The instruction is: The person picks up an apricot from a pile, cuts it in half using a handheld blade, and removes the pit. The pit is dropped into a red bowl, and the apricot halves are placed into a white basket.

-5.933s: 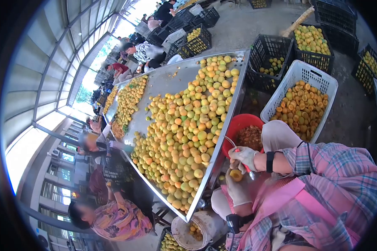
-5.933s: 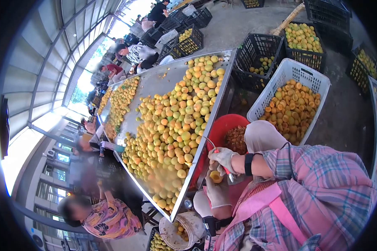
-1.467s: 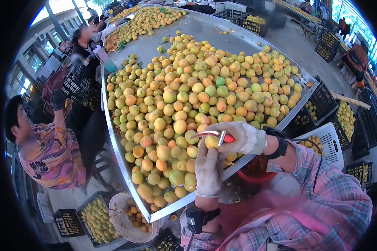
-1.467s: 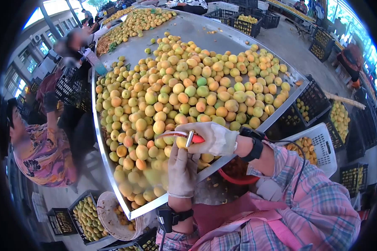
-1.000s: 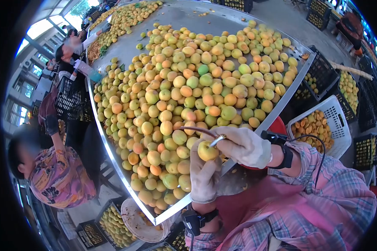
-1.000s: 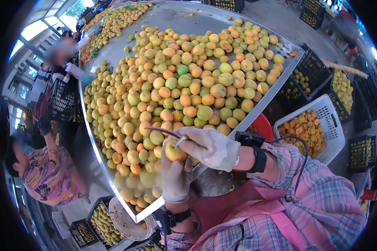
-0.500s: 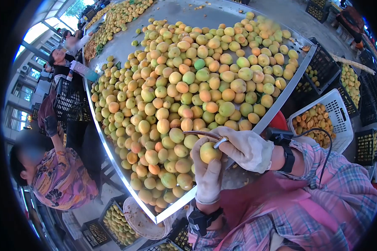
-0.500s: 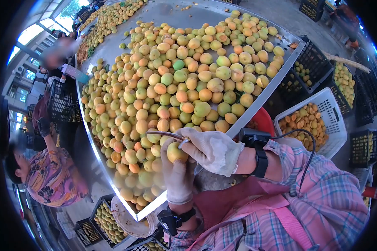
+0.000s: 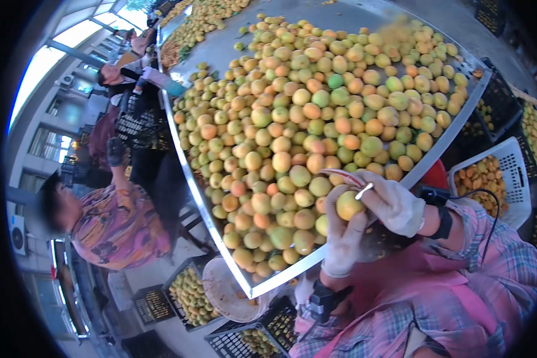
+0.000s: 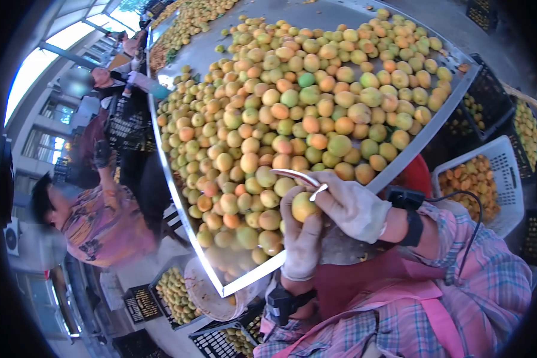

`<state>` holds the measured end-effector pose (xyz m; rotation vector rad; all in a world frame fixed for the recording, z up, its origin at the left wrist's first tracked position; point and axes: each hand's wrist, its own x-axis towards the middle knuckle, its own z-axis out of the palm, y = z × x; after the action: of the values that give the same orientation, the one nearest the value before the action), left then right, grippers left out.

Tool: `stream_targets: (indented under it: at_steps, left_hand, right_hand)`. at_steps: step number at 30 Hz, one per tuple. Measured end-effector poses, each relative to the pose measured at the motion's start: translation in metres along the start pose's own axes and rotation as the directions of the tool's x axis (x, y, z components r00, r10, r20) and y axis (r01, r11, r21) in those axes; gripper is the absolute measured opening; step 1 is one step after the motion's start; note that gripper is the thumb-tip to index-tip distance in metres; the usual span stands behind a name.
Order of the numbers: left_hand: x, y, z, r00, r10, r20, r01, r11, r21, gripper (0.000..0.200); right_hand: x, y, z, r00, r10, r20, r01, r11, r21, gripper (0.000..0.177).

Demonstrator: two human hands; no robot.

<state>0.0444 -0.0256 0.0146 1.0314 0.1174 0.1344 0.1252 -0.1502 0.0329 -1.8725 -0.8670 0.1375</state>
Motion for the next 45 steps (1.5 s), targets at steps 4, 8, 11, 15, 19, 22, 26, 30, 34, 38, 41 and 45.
stream_targets:
  at_steps: [4, 8, 11, 15, 19, 22, 26, 30, 34, 38, 41, 45]
  left_hand:
    - [0.007, -0.009, -0.013, 0.997, 0.074, 0.034, -0.079, 0.977, 0.199, 0.057]
    - [0.012, -0.005, -0.011, 0.993, 0.111, 0.049, -0.120, 0.953, 0.279, 0.059]
    - [0.015, -0.010, -0.013, 0.996, 0.080, 0.036, -0.086, 0.974, 0.210, 0.061]
    - [0.013, -0.011, -0.016, 0.997, 0.071, -0.010, -0.064, 0.948, 0.313, 0.049]
    - [0.014, -0.006, -0.013, 0.997, 0.058, -0.047, -0.042, 0.956, 0.291, 0.056]
    - [0.012, -0.005, -0.014, 0.996, -0.018, -0.083, 0.028, 0.991, 0.127, 0.056]
    - [0.016, 0.002, -0.009, 0.988, -0.023, -0.151, 0.058, 0.972, 0.227, 0.058]
    - [0.012, 0.001, -0.021, 0.988, -0.081, -0.129, 0.078, 0.997, -0.023, 0.070]
    - [0.015, 0.002, -0.025, 0.985, -0.093, -0.148, 0.108, 0.990, 0.095, 0.071]
    - [0.016, 0.003, -0.027, 0.994, -0.065, -0.083, 0.080, 0.978, 0.193, 0.068]
    - [0.013, 0.005, -0.026, 0.990, -0.093, -0.105, 0.111, 0.977, 0.180, 0.065]
    - [0.010, 0.007, -0.019, 0.991, -0.071, -0.115, 0.081, 0.993, 0.082, 0.062]
  right_hand:
    - [0.003, 0.010, -0.006, 0.948, -0.317, 0.021, 0.313, 0.919, -0.240, 0.032]
    - [0.001, 0.010, -0.016, 0.871, 0.233, 0.432, -0.443, 0.753, 0.486, 0.018]
    - [0.008, -0.007, -0.019, 0.638, 0.436, 0.635, -0.722, 0.052, 0.690, 0.029]
    - [0.006, 0.005, -0.018, 0.581, 0.326, 0.746, -0.758, -0.118, 0.642, 0.031]
    - [0.003, 0.008, -0.021, 0.583, 0.222, 0.782, -0.769, -0.159, 0.619, 0.038]
    - [0.007, 0.002, -0.034, 0.599, 0.140, 0.789, -0.779, -0.127, 0.614, 0.051]
    - [0.005, -0.009, -0.028, 0.786, 0.406, 0.467, -0.605, 0.347, 0.716, 0.042]
    - [-0.002, 0.025, -0.004, 0.916, -0.396, -0.067, 0.378, 0.906, -0.190, 0.023]
    - [-0.015, 0.014, -0.001, 0.995, 0.043, 0.085, -0.043, 0.999, -0.001, 0.030]
    - [-0.015, 0.004, 0.000, 0.990, 0.120, 0.070, -0.114, 0.990, -0.089, 0.026]
    - [-0.016, 0.002, 0.001, 0.980, 0.175, 0.096, -0.156, 0.970, -0.186, 0.030]
    - [-0.018, 0.001, 0.003, 0.983, 0.149, 0.104, -0.127, 0.973, -0.193, 0.031]
